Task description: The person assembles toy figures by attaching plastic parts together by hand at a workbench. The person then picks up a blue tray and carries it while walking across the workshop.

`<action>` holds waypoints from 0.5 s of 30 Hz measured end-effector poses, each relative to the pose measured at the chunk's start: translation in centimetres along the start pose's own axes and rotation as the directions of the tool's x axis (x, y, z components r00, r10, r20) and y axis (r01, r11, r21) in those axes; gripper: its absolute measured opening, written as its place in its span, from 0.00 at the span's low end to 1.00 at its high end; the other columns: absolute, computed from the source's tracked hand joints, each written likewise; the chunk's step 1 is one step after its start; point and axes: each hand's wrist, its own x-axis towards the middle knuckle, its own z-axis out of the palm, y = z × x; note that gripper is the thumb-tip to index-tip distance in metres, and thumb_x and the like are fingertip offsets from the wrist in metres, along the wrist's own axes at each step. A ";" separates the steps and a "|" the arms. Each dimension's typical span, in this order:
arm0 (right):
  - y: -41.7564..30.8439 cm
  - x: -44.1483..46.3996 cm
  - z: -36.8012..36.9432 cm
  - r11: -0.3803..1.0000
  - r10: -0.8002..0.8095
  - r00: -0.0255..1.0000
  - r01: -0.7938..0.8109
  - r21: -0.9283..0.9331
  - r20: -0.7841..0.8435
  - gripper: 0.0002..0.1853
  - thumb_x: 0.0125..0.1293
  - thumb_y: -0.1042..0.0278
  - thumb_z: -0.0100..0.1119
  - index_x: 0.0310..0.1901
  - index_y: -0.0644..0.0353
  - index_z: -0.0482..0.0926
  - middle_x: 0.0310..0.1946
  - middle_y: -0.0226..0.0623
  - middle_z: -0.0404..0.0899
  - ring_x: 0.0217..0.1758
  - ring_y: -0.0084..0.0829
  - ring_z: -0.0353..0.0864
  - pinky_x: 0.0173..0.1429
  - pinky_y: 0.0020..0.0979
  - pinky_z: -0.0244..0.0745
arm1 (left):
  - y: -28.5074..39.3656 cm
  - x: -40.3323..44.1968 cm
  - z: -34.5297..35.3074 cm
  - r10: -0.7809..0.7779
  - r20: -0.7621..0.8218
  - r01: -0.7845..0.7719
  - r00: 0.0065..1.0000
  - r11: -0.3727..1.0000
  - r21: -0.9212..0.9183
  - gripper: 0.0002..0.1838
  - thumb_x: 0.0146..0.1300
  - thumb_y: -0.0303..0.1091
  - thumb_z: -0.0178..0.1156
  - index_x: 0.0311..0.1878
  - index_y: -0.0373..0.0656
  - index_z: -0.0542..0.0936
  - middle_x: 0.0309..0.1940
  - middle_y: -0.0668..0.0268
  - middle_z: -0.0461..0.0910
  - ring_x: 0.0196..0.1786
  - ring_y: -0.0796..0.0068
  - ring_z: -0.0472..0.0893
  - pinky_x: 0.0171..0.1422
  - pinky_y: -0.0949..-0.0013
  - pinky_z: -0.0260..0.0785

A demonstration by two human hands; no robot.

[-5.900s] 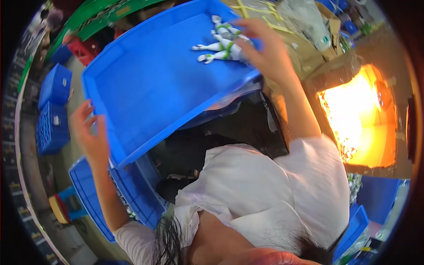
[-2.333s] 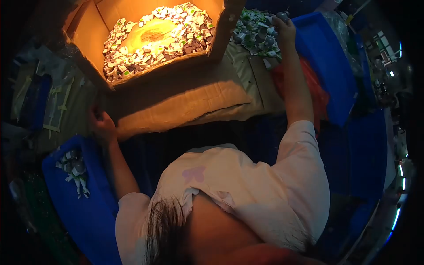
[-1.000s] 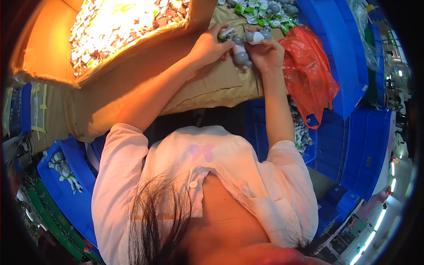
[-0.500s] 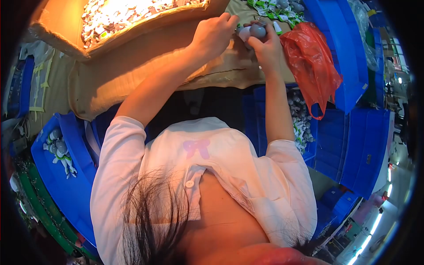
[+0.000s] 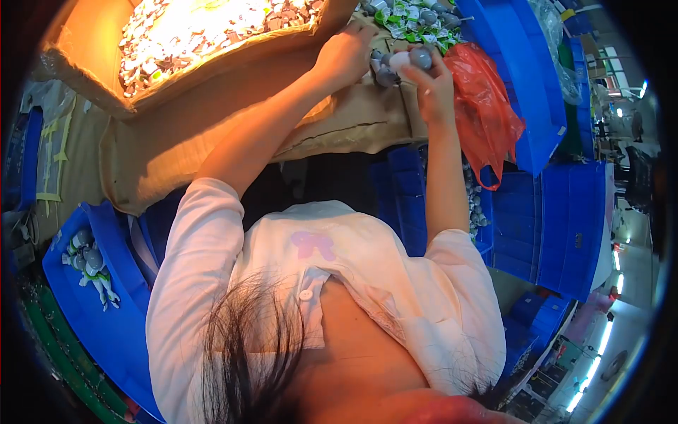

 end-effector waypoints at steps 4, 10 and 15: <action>0.4 2.4 -0.4 0.980 0.092 0.994 -0.080 0.185 -0.058 0.19 0.53 0.77 0.60 0.48 0.67 0.72 0.42 0.39 0.78 0.45 0.28 0.76 0.48 0.26 0.70 | -0.3 -2.5 -2.1 -0.056 0.287 0.163 0.956 0.916 -0.367 0.15 0.63 0.34 0.50 0.52 0.42 0.72 0.40 0.60 0.76 0.41 0.65 0.77 0.46 0.65 0.71; -2.6 2.1 5.8 0.964 0.058 0.996 -0.073 0.257 0.065 0.19 0.53 0.78 0.58 0.48 0.70 0.71 0.44 0.46 0.76 0.47 0.34 0.76 0.55 0.31 0.70 | 0.4 -4.9 -6.3 -0.340 0.436 0.464 0.833 0.001 -0.886 0.18 0.70 0.41 0.44 0.53 0.39 0.71 0.36 0.64 0.76 0.35 0.76 0.74 0.39 0.72 0.68; -4.9 0.4 10.4 0.971 0.032 0.996 -0.051 0.232 0.083 0.19 0.52 0.78 0.58 0.48 0.70 0.70 0.44 0.47 0.75 0.48 0.35 0.75 0.52 0.31 0.72 | 0.1 -8.1 -9.8 -0.341 0.265 0.291 0.902 0.026 -0.956 0.15 0.69 0.38 0.44 0.51 0.38 0.72 0.30 0.64 0.76 0.25 0.81 0.73 0.29 0.77 0.67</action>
